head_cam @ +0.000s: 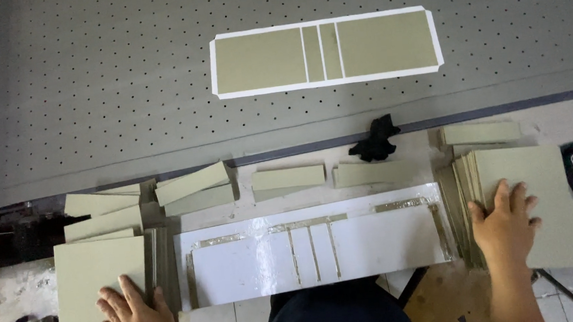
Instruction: The person assembles hard book covers by hand. They place three pieces of grey cardboard onto a pre-glued white sheet, press them down firmly, then apply a red printed cover sheet over the cardboard and smooth it out.
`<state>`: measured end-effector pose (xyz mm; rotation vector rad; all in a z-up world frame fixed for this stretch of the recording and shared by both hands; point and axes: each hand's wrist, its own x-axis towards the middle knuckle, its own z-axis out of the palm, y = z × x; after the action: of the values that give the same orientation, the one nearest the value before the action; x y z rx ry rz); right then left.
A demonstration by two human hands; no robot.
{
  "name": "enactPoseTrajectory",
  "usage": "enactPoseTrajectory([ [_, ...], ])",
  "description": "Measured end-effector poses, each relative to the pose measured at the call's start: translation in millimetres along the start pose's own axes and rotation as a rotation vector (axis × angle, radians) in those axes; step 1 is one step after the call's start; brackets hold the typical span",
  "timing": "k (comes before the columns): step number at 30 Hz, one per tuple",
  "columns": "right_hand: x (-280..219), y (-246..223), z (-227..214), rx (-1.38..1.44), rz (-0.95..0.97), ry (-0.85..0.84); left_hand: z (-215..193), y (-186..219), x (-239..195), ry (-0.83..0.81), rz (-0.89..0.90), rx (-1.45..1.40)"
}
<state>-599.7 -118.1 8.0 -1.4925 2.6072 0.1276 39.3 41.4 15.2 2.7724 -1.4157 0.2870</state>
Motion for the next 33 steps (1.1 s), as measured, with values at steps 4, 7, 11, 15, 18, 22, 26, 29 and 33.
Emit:
enactPoseTrajectory([
  [4, -2, 18, 18, -0.027, -0.147, 0.132, 1, -9, -6, 0.115, 0.115, 0.062],
  [7, -10, 24, 12, -0.108, -0.198, 0.086, -9, -16, -5, -0.04, 0.149, 0.055],
  [11, -46, 20, -27, -0.093, -0.399, 0.291, -60, -10, -6, 0.359, 0.29, 0.196],
  [15, -104, -5, -47, 0.36, -0.67, 0.216, -88, -9, -28, 0.369, 0.32, 0.145],
  [18, -139, -46, -32, 0.073, -1.328, 0.456, -32, -5, -66, -0.268, 0.436, -0.355],
  [22, -153, -36, 68, 0.113, -1.419, 0.226, -72, 96, -64, 0.356, 1.135, -0.532],
  [26, -162, -17, 105, 0.125, -1.37, 0.343, 11, 79, -94, 0.259, 1.107, -0.568],
  [29, -164, -7, 121, 0.153, -1.291, 0.332, 42, 70, -109, 0.198, 1.078, -0.598],
  [33, -163, -10, 129, 0.165, -1.282, 0.322, 57, 69, -111, 0.137, 1.062, -0.67],
])
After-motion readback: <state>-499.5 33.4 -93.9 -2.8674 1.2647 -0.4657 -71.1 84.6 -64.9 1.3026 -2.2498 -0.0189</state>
